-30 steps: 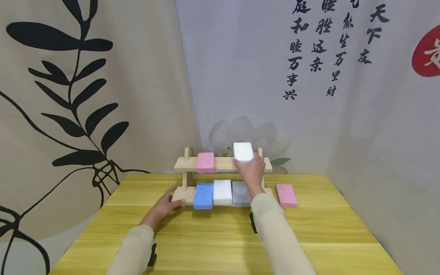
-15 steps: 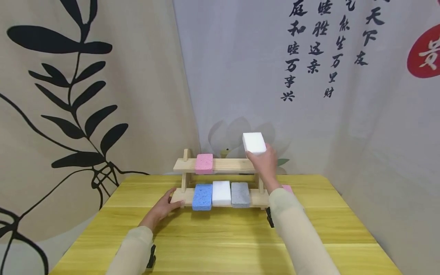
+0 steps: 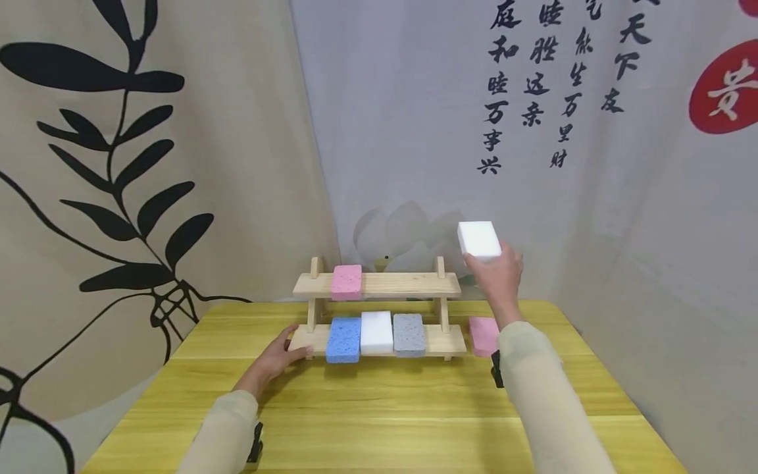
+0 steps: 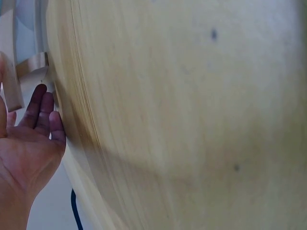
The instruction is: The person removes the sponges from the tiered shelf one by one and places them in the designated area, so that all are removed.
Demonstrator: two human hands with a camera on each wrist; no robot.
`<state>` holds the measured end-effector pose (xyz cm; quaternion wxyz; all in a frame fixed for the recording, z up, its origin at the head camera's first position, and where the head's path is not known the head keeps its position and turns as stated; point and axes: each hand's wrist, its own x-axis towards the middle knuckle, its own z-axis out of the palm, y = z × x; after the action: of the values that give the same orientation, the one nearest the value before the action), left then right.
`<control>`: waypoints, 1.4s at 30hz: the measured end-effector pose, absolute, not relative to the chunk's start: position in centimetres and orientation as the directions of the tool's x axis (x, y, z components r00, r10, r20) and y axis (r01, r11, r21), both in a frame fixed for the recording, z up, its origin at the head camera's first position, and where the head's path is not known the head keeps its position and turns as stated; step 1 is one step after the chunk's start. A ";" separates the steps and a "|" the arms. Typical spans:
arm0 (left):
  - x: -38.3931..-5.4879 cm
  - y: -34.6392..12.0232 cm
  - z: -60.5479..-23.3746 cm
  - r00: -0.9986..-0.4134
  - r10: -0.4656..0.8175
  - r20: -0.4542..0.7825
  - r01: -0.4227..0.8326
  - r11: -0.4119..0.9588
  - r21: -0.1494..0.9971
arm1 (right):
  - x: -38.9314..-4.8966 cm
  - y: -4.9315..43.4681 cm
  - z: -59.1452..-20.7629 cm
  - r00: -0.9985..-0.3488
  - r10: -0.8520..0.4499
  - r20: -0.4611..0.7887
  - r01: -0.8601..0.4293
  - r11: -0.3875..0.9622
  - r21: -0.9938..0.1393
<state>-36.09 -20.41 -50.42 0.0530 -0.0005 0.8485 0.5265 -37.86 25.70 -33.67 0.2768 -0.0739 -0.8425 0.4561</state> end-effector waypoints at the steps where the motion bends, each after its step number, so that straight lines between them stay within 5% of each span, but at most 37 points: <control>1: -36.1 -20.5 -50.4 -0.994 0.053 -0.091 -0.057 0.450 0.891 | -37.8 26.1 -33.8 -0.836 0.381 0.396 -0.122 0.574 -0.810; 42: -36.3 -20.4 -50.5 -0.995 0.049 -0.090 -0.056 0.470 0.881 | -36.4 34.7 -46.4 -0.867 0.445 0.222 0.100 0.593 -0.799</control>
<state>-36.29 -20.43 -50.49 0.0512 -0.0022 0.8559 0.5147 -36.43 34.65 -46.37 0.2043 -0.1569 -0.8686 0.4232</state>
